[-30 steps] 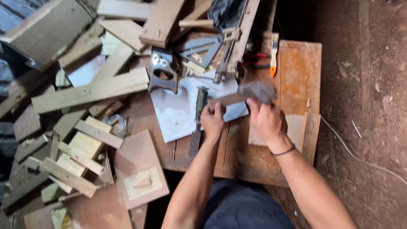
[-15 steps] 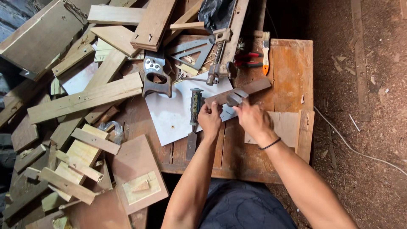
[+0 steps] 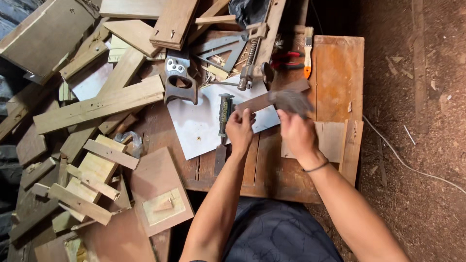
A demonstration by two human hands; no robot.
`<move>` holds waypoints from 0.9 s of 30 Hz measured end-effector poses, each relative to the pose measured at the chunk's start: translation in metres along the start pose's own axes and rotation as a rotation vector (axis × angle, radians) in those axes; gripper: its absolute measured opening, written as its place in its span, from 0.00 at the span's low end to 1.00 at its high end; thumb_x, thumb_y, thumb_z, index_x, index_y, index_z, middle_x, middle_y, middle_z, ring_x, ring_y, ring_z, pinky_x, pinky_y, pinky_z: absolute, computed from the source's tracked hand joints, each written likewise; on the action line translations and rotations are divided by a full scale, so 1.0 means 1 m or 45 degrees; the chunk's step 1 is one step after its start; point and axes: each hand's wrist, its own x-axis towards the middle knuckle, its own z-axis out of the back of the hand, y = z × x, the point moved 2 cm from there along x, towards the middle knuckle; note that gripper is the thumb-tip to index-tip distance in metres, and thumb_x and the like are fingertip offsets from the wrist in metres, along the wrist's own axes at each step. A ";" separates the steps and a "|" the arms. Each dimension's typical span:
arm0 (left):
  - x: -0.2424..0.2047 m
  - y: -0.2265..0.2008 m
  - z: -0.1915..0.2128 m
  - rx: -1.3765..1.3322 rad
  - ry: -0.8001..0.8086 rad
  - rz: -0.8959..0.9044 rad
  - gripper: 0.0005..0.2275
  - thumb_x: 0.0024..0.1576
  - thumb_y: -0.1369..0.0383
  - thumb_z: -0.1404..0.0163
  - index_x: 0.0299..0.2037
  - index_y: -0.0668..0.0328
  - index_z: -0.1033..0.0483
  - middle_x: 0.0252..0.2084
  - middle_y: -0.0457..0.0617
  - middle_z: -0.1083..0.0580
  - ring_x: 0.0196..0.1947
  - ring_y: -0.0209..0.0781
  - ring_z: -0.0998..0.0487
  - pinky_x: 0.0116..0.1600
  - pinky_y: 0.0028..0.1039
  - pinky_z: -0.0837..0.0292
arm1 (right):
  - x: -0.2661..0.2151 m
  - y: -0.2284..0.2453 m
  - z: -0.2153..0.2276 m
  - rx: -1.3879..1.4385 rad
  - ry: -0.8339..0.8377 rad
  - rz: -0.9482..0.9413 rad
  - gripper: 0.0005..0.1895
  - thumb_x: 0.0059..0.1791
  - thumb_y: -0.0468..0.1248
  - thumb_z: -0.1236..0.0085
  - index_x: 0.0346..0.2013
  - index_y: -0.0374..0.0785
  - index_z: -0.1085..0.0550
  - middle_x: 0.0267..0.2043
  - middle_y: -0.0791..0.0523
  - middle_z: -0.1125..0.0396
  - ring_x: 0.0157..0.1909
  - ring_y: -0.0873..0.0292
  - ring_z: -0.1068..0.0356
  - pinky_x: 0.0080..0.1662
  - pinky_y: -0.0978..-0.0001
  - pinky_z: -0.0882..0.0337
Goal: The person hammers nails into small wooden pieces on a workbench, then uses a hammer to strike a blue-handled tool to drive a nail flush. The person continues hammering nails into additional wooden pieces.
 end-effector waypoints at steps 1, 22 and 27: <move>0.006 0.003 -0.011 0.049 0.034 -0.035 0.15 0.62 0.66 0.47 0.47 0.77 0.24 0.35 0.55 0.20 0.33 0.38 0.18 0.39 0.30 0.21 | 0.003 -0.005 -0.004 -0.152 0.261 -0.143 0.21 0.58 0.50 0.50 0.49 0.32 0.30 0.32 0.38 0.28 0.34 0.33 0.27 0.35 0.43 0.27; 0.019 0.015 0.001 0.711 -0.232 0.028 0.28 0.48 0.52 0.35 0.51 0.66 0.26 0.43 0.65 0.21 0.43 0.56 0.20 0.50 0.39 0.27 | -0.065 -0.033 0.010 0.212 0.447 -0.526 0.37 0.50 0.46 0.42 0.68 0.32 0.43 0.56 0.37 0.31 0.59 0.37 0.30 0.57 0.51 0.31; 0.019 0.002 -0.003 0.716 -0.183 0.203 0.24 0.48 0.53 0.38 0.48 0.63 0.24 0.35 0.61 0.20 0.38 0.53 0.18 0.49 0.36 0.25 | -0.072 -0.041 0.011 0.219 0.456 -0.574 0.38 0.49 0.46 0.42 0.69 0.34 0.43 0.55 0.38 0.30 0.59 0.37 0.30 0.57 0.52 0.30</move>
